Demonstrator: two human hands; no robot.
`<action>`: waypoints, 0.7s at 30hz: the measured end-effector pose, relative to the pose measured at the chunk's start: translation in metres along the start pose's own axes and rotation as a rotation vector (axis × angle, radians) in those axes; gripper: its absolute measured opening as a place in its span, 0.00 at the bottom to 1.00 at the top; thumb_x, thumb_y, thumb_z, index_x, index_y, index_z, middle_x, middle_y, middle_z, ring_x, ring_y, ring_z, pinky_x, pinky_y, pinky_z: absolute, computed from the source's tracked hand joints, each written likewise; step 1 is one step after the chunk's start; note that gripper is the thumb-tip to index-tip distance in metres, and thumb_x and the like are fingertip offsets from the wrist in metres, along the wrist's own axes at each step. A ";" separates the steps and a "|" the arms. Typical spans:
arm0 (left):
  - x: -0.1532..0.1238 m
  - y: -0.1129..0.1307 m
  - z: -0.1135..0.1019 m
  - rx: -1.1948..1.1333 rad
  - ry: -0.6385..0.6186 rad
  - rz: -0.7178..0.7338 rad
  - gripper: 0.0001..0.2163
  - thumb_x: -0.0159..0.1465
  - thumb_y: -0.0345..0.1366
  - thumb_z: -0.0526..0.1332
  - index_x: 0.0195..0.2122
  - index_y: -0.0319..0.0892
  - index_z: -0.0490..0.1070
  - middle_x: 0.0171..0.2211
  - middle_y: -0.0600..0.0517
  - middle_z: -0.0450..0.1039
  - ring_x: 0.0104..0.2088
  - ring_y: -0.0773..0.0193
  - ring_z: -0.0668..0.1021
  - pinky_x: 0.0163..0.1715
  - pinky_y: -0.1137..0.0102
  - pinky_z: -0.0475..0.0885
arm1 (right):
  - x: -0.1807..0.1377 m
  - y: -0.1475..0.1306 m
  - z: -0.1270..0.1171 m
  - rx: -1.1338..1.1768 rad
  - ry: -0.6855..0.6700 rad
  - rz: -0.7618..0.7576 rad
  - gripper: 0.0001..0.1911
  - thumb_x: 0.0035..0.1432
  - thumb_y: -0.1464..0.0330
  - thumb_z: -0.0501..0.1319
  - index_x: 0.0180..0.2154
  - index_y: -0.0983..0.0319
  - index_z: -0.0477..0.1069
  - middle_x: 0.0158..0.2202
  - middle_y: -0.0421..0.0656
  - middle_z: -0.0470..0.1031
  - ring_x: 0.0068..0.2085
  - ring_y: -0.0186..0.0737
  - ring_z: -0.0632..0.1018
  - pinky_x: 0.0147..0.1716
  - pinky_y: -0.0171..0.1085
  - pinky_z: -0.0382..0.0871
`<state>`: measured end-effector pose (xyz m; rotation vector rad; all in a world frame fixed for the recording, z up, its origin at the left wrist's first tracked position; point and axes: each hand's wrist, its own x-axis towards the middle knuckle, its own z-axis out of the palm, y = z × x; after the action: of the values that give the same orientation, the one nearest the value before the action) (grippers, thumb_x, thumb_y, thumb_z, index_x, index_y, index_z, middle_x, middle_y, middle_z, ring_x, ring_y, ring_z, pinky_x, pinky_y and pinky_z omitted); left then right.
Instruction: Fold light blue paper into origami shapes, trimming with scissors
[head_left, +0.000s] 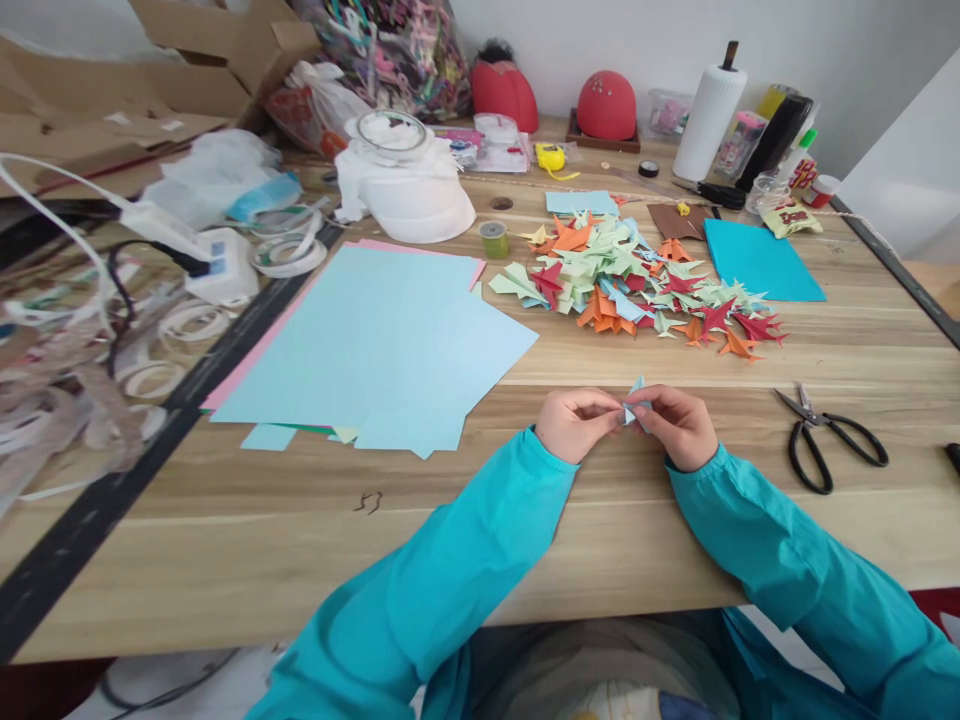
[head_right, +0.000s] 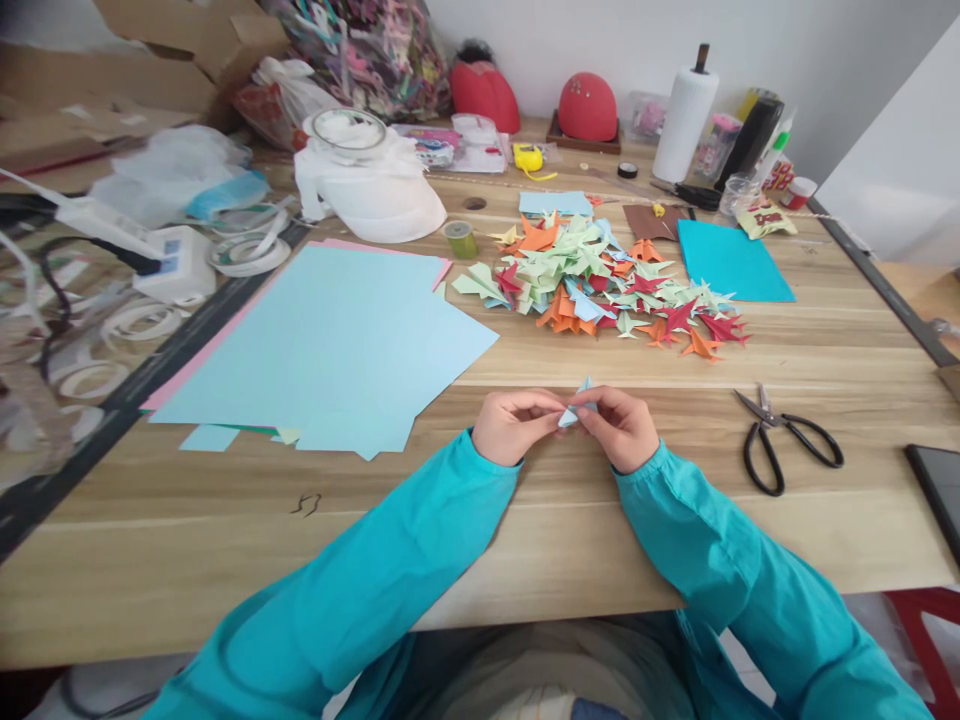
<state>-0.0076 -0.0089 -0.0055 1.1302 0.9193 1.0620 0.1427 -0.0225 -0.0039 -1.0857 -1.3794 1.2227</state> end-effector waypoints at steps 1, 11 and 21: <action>0.000 0.001 0.000 -0.014 0.012 -0.035 0.12 0.41 0.39 0.69 0.21 0.36 0.72 0.19 0.51 0.72 0.19 0.68 0.73 0.21 0.72 0.71 | -0.001 0.000 0.000 -0.015 -0.010 -0.021 0.09 0.48 0.63 0.62 0.32 0.61 0.72 0.24 0.40 0.72 0.23 0.31 0.70 0.24 0.34 0.65; 0.002 0.004 -0.001 -0.138 0.080 -0.053 0.15 0.38 0.35 0.70 0.20 0.36 0.65 0.20 0.53 0.72 0.16 0.71 0.72 0.16 0.75 0.67 | -0.006 0.001 0.003 -0.039 -0.070 -0.115 0.13 0.54 0.65 0.58 0.43 0.59 0.68 0.27 0.41 0.72 0.26 0.33 0.72 0.28 0.36 0.68; 0.003 0.003 0.001 -0.166 0.068 -0.106 0.15 0.37 0.38 0.70 0.22 0.36 0.67 0.20 0.52 0.72 0.18 0.69 0.73 0.17 0.74 0.69 | -0.003 0.000 0.002 -0.043 -0.017 -0.137 0.28 0.51 0.67 0.61 0.54 0.57 0.58 0.25 0.38 0.70 0.24 0.32 0.71 0.24 0.34 0.67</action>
<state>-0.0065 -0.0063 -0.0026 0.9037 0.9170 1.0738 0.1410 -0.0255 -0.0047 -0.9949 -1.4740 1.1104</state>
